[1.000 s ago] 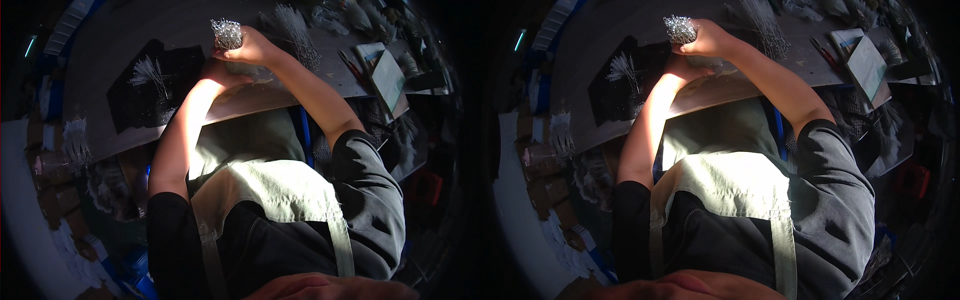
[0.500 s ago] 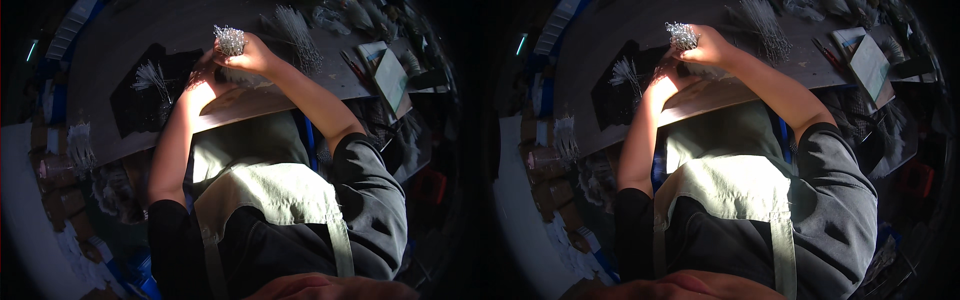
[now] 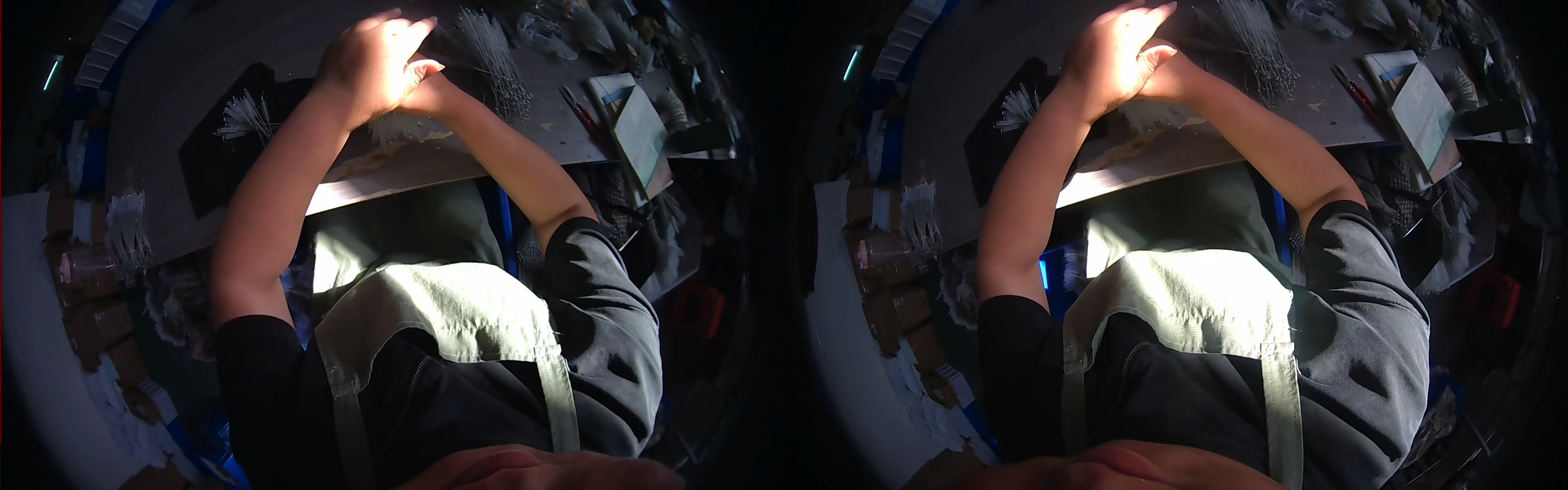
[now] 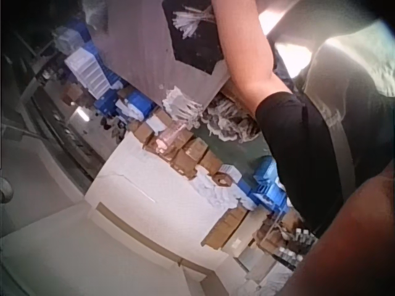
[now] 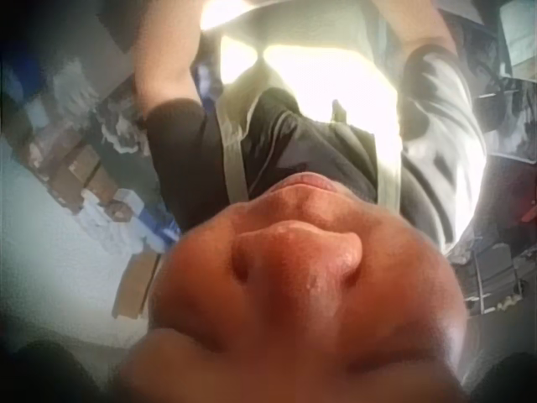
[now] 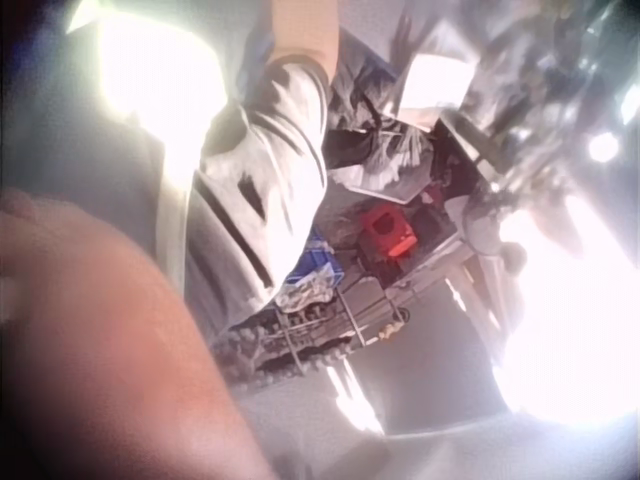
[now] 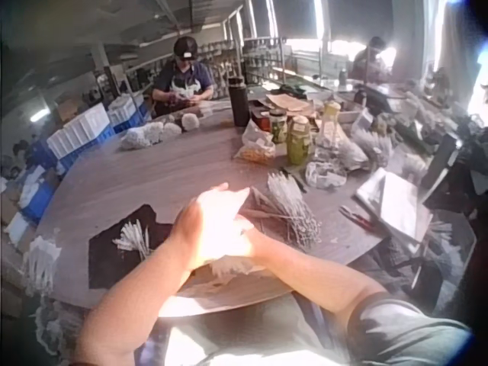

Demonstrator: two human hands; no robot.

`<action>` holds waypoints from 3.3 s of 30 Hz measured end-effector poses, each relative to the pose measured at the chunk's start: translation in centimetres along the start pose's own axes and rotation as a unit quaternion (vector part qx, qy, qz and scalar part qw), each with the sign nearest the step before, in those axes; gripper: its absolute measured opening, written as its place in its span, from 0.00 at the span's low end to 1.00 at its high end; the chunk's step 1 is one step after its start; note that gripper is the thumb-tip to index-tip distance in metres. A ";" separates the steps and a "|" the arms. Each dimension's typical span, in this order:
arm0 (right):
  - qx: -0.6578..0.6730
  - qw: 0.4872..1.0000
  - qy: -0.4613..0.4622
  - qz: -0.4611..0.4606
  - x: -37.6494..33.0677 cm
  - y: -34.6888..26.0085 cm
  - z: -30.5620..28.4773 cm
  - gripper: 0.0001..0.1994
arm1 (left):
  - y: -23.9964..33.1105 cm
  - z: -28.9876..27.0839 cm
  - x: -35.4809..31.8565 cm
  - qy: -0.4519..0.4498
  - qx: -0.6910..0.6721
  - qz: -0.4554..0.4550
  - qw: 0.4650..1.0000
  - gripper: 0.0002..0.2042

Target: Manually trimming and bundling synthetic fiber brushes using pliers and rubber bands at an assembly table.

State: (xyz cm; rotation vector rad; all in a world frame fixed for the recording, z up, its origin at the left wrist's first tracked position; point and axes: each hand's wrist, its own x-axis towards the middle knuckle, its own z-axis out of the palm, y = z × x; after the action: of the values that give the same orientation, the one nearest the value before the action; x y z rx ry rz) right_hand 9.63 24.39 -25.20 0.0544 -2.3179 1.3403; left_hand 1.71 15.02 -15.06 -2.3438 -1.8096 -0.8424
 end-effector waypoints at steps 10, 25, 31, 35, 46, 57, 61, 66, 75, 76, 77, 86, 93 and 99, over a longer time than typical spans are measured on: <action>0.030 0.997 0.046 -0.062 1.6 2.0 -0.2 0.16 | -1.6 0.2 0.1 0.119 0.118 0.035 0.985 0.25; -0.076 0.987 0.131 0.056 2.1 1.1 -0.3 0.13 | -0.9 7.2 -6.8 0.055 -0.175 -0.339 0.923 0.56; 0.112 0.969 0.208 0.071 1.7 -0.1 1.9 0.28 | -3.6 8.3 -7.1 -0.050 -0.147 -0.372 0.915 0.46; 0.217 0.964 0.157 0.011 1.8 -2.3 1.0 0.23 | -3.4 6.6 -7.8 -0.082 -0.133 -0.385 0.910 0.42; 0.190 0.968 0.100 0.132 0.7 -0.7 1.1 0.15 | -2.9 7.0 -8.4 -0.018 -0.142 -0.342 0.929 0.39; 0.198 0.971 0.114 -0.066 -1.8 -2.8 1.8 0.11 | -4.1 8.3 -8.9 -0.040 0.079 -0.223 0.971 0.37; 0.185 0.969 0.070 0.149 -0.7 -2.2 1.5 0.11 | -3.7 9.5 -9.9 0.011 -0.159 -0.330 0.931 0.38; 0.000 0.996 0.049 -0.072 -0.7 -3.1 0.5 0.11 | -3.0 9.4 -9.1 0.079 -0.130 -0.233 0.961 0.38; 0.135 0.987 0.054 0.064 0.5 -0.9 0.3 0.12 | -4.6 -0.8 -8.2 0.143 -0.090 -0.213 0.962 0.21; 0.204 0.975 0.049 0.074 0.5 -1.1 0.4 0.12 | -4.3 -2.0 -7.3 0.181 -0.144 -0.165 0.959 0.18; 0.273 0.958 0.042 0.084 0.8 -1.4 0.7 0.12 | -3.8 -2.8 -6.2 0.218 -0.205 -0.117 0.947 0.16; 0.162 0.982 -0.017 0.093 1.2 -1.7 1.4 0.13 | -1.6 -2.6 -2.2 0.164 -0.130 -0.114 0.971 0.15; 0.168 0.985 0.001 0.045 0.7 0.1 1.9 0.16 | -2.9 -1.1 -2.6 0.138 -0.060 -0.007 0.989 0.14; 0.066 0.993 0.040 -0.089 0.9 0.4 2.1 0.18 | -1.4 1.1 -2.6 -0.025 0.108 -0.016 0.994 0.19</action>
State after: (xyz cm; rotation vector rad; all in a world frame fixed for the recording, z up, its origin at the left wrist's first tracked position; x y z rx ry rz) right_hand 7.99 22.98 -26.03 0.2387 -2.1020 1.3783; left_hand 0.44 13.58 -17.56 -2.2248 -1.8587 -0.5640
